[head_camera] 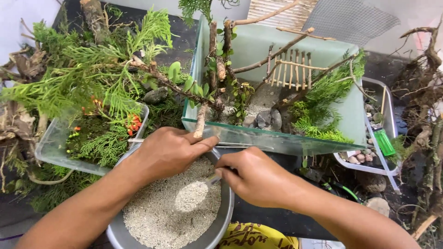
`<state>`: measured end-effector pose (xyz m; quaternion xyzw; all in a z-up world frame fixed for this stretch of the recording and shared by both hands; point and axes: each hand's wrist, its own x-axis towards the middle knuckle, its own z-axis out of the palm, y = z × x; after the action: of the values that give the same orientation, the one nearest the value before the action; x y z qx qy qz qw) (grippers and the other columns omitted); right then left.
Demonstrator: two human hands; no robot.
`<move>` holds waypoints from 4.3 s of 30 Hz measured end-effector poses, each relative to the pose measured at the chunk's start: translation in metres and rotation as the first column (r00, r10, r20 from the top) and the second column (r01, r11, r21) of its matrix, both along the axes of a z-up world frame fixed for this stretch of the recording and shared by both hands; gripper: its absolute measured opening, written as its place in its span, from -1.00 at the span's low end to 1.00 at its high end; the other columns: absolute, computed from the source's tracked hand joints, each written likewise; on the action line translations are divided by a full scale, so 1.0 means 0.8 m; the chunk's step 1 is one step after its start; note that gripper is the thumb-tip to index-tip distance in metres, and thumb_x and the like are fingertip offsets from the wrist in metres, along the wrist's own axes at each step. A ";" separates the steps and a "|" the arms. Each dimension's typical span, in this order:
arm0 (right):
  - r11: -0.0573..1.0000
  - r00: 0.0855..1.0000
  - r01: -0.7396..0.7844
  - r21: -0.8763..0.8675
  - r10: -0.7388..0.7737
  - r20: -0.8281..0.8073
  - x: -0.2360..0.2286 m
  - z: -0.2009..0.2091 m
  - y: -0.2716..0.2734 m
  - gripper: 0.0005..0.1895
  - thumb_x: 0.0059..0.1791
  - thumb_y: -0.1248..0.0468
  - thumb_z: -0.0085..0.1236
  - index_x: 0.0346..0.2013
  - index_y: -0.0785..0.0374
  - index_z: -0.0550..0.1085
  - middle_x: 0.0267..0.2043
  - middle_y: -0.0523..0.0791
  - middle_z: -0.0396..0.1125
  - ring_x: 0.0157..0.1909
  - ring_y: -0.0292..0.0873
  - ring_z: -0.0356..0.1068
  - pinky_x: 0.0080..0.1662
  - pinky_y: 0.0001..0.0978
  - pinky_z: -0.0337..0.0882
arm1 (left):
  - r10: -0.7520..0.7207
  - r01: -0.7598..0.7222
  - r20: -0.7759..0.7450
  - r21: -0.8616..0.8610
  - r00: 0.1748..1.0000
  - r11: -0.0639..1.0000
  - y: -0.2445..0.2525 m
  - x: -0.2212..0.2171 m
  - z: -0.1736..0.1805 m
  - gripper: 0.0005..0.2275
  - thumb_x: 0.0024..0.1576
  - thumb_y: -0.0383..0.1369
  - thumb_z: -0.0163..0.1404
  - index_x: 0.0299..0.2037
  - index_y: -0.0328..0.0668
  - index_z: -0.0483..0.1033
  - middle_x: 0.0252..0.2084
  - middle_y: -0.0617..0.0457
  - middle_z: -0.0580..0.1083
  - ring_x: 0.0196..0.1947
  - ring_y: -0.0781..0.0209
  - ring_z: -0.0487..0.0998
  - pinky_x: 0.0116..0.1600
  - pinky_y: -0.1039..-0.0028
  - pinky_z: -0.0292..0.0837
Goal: Assembling a decorative terrarium by arranging plants and wood pieces with tweezers and pouring sand with a spoon.
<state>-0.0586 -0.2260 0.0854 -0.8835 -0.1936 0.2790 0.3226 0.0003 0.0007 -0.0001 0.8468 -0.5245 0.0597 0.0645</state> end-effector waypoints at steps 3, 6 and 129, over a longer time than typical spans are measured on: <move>0.999 0.999 0.034 -0.027 -0.035 -0.028 0.001 0.003 -0.004 -0.77 0.09 0.20 -0.01 -0.24 0.15 0.62 -0.52 -0.10 0.49 -0.61 -0.10 0.24 -0.45 -0.18 0.15 | 0.004 -0.004 -0.006 -0.002 1.000 1.000 -0.001 0.000 0.001 -0.56 0.15 -0.43 -0.07 0.28 -0.02 0.44 -0.54 0.03 0.53 -0.73 0.02 0.51 -0.66 0.06 0.52; 0.998 0.999 0.050 -0.024 -0.050 -0.015 0.001 0.001 -0.007 -0.76 0.08 0.20 -0.01 -0.22 0.13 0.62 -0.49 -0.11 0.51 -0.59 -0.10 0.29 -0.44 -0.20 0.18 | 0.005 -0.005 -0.027 0.018 1.000 1.000 -0.003 0.000 0.004 -0.58 0.20 -0.44 -0.11 0.29 -0.04 0.43 -0.58 0.07 0.52 -0.78 0.09 0.48 -0.68 0.10 0.56; 0.639 0.340 0.497 -0.587 0.478 0.810 0.066 0.135 -0.189 -0.80 0.36 0.43 0.15 -0.14 0.18 0.47 -0.44 -0.15 0.34 -0.38 -0.13 0.37 -0.36 -0.28 0.31 | 0.037 -0.038 -0.081 -0.012 0.996 0.999 0.000 -0.002 -0.008 -0.48 0.08 -0.48 -0.08 0.33 0.03 0.41 -0.31 -0.07 0.62 -0.70 -0.03 0.54 -0.72 -0.06 0.56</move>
<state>-0.0055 -0.3772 0.1933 -0.9168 -0.1965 -0.2322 -0.2586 -0.0015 0.0009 -0.0064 0.8578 -0.5052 0.0301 0.0903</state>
